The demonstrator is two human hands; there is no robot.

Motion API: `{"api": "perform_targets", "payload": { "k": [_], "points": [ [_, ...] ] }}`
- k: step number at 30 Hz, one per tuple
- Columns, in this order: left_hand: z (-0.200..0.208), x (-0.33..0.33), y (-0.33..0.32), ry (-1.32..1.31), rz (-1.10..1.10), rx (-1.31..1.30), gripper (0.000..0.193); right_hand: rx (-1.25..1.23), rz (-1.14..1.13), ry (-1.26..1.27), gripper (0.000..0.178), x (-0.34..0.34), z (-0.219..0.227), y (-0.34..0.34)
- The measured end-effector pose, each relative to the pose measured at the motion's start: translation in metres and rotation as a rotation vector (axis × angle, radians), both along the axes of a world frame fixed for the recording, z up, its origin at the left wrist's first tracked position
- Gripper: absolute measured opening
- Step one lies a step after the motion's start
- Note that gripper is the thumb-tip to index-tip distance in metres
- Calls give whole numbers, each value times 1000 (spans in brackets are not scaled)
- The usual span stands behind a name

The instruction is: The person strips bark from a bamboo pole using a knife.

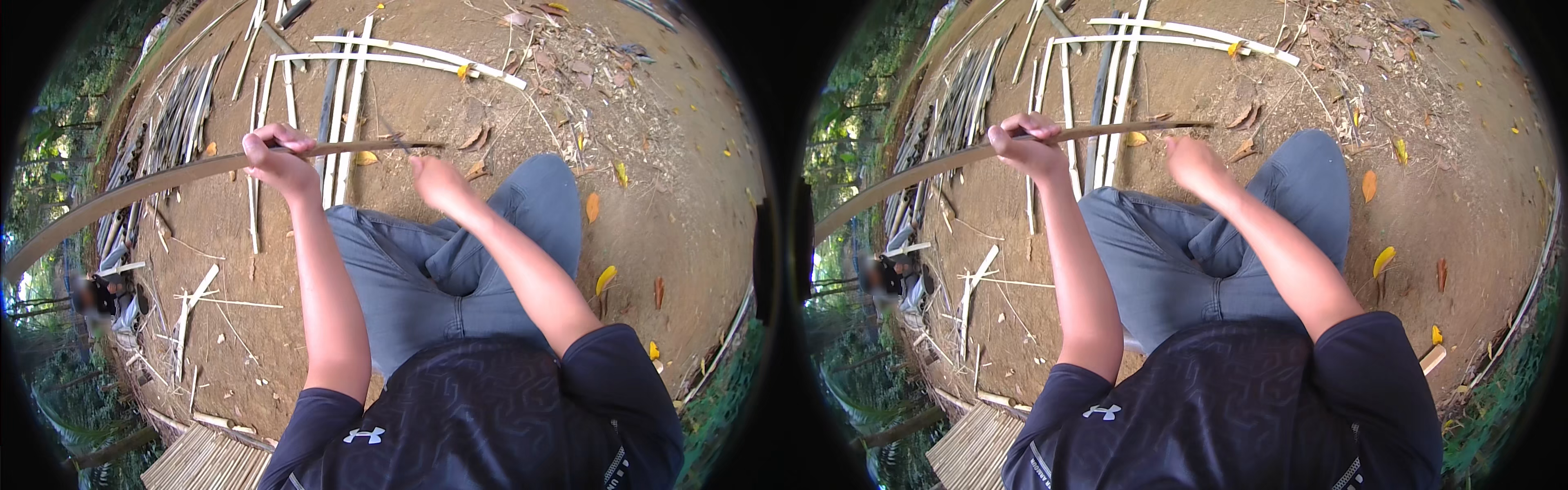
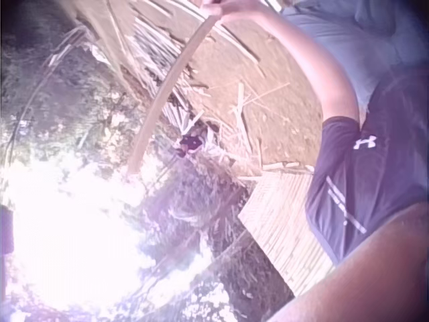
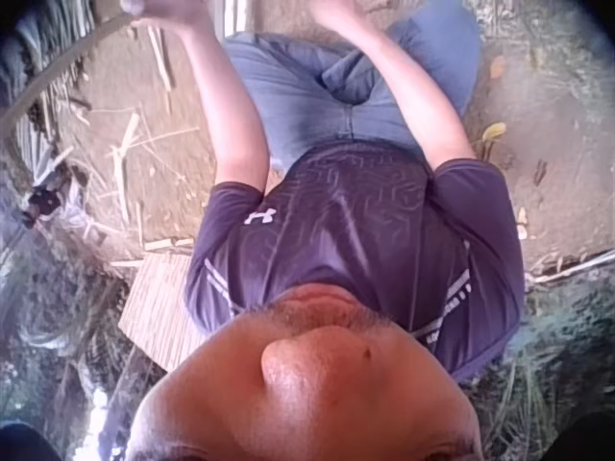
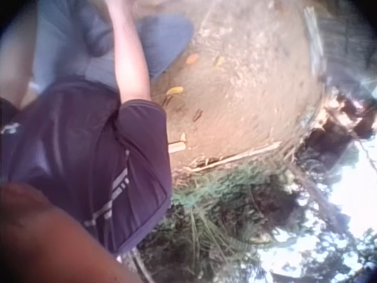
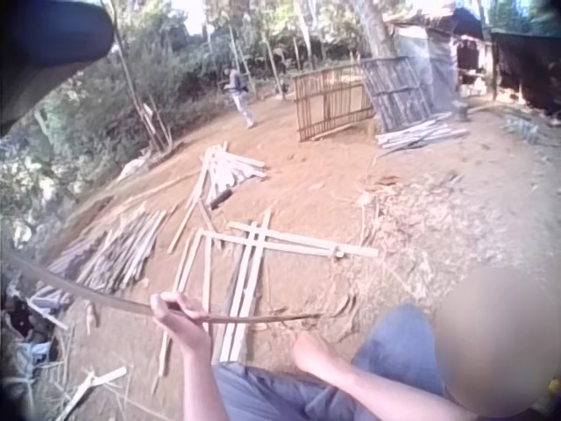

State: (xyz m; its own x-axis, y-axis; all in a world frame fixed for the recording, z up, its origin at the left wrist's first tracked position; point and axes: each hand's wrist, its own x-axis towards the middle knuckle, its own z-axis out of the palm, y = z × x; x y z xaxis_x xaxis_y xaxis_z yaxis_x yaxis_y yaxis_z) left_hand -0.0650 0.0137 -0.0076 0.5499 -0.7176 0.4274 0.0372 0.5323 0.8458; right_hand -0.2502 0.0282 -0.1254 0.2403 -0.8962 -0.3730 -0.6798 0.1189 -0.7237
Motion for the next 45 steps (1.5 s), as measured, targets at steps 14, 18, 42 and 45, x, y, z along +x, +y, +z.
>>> {"api": "perform_targets", "payload": {
  "k": [14,18,42,45],
  "points": [
    [0,15,-7,38,31,75,66,31,32,-1,52,-6,-18,-1],
    [-5,19,-4,13,-59,52,57,10,25,-37,54,-3,1,0],
    [0,8,-18,-1,-77,14,64,-17,-181,-34,52,-9,-111,-28],
    [-1,23,-19,78,39,59,68,101,-124,7,50,-3,-101,-39]
  ]
}}
